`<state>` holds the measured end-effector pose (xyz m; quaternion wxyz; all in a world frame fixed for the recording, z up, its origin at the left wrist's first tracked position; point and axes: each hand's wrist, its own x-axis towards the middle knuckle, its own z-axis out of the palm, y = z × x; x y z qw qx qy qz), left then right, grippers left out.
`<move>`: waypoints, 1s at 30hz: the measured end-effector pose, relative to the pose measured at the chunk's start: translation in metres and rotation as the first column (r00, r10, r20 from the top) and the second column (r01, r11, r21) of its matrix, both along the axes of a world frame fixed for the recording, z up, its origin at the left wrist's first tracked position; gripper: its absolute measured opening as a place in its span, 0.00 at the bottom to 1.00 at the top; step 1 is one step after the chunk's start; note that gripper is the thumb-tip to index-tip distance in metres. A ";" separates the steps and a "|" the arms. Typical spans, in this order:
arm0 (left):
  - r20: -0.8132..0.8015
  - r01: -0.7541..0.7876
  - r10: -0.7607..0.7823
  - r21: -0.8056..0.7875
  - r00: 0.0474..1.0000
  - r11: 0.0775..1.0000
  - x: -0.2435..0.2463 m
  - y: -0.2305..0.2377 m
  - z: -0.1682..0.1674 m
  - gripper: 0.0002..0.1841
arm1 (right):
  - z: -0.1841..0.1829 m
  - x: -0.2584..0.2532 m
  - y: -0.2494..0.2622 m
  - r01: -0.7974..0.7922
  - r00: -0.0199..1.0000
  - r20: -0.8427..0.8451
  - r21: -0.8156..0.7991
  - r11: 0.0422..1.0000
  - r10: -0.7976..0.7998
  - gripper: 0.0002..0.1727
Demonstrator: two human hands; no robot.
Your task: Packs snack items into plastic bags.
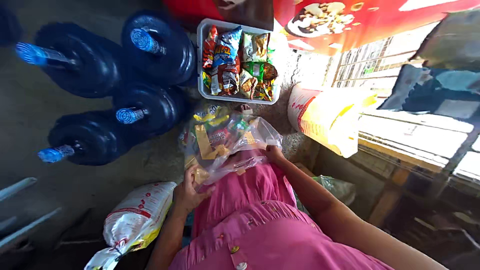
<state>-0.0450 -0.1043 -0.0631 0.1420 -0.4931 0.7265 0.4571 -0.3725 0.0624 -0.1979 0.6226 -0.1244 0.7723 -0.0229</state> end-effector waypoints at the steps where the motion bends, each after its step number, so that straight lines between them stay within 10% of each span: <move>1: 0.096 0.033 -0.033 0.000 0.995 0.999 0.011 0.002 0.011 0.66 | 0.010 0.012 0.006 0.086 0.996 0.017 -0.060 0.995 -0.085 0.20; 4: 0.387 0.179 -0.192 0.072 0.902 0.981 0.037 0.008 0.041 0.52 | 0.070 0.053 0.000 0.326 0.941 0.165 -0.193 0.925 -0.297 0.07; 8: 0.195 0.098 -0.077 -0.098 0.978 0.990 0.084 0.012 0.066 0.12 | 0.170 0.115 -0.021 0.329 0.898 0.421 -0.458 0.826 -0.125 0.08; 12: -0.166 -0.069 0.030 -0.231 0.986 0.970 0.092 0.002 0.098 0.17 | 0.232 0.127 -0.038 0.491 0.792 0.609 -0.585 0.646 -0.050 0.14; 16: -0.144 -0.017 0.001 -0.111 0.990 0.994 0.032 0.017 0.137 0.45 | 0.284 0.140 -0.062 0.445 0.769 0.609 -0.730 0.518 0.197 0.15; 19: -0.272 -0.315 0.304 0.001 0.913 0.949 -0.023 0.039 0.154 0.06 | 0.312 0.163 -0.075 0.457 0.720 0.618 -0.765 0.454 0.317 0.15; 22: -0.392 -0.486 0.521 0.194 0.758 0.852 -0.056 0.032 0.193 0.13 | 0.331 0.158 -0.086 0.493 0.715 0.584 -0.811 0.315 0.385 0.13; 24: -0.106 -0.565 0.567 0.051 0.817 0.824 -0.086 0.022 0.259 0.11 | 0.349 0.149 -0.088 0.519 0.722 0.537 -0.837 0.173 0.437 0.07; 25: -0.058 -0.537 0.535 -0.029 0.843 0.843 -0.095 0.017 0.283 0.11 | 0.360 0.140 -0.086 0.528 0.735 0.506 -0.845 0.088 0.452 0.05; 28: -0.695 -0.450 0.141 -0.284 0.705 0.847 -0.032 0.003 0.271 0.06 | 0.368 0.092 -0.079 0.430 0.887 0.359 -0.870 -0.239 0.291 0.18; 30: -0.687 -0.231 -0.164 -0.446 0.708 0.865 0.006 -0.019 0.298 0.10 | 0.339 0.040 -0.080 0.254 0.964 0.265 -0.925 -0.283 -0.001 0.23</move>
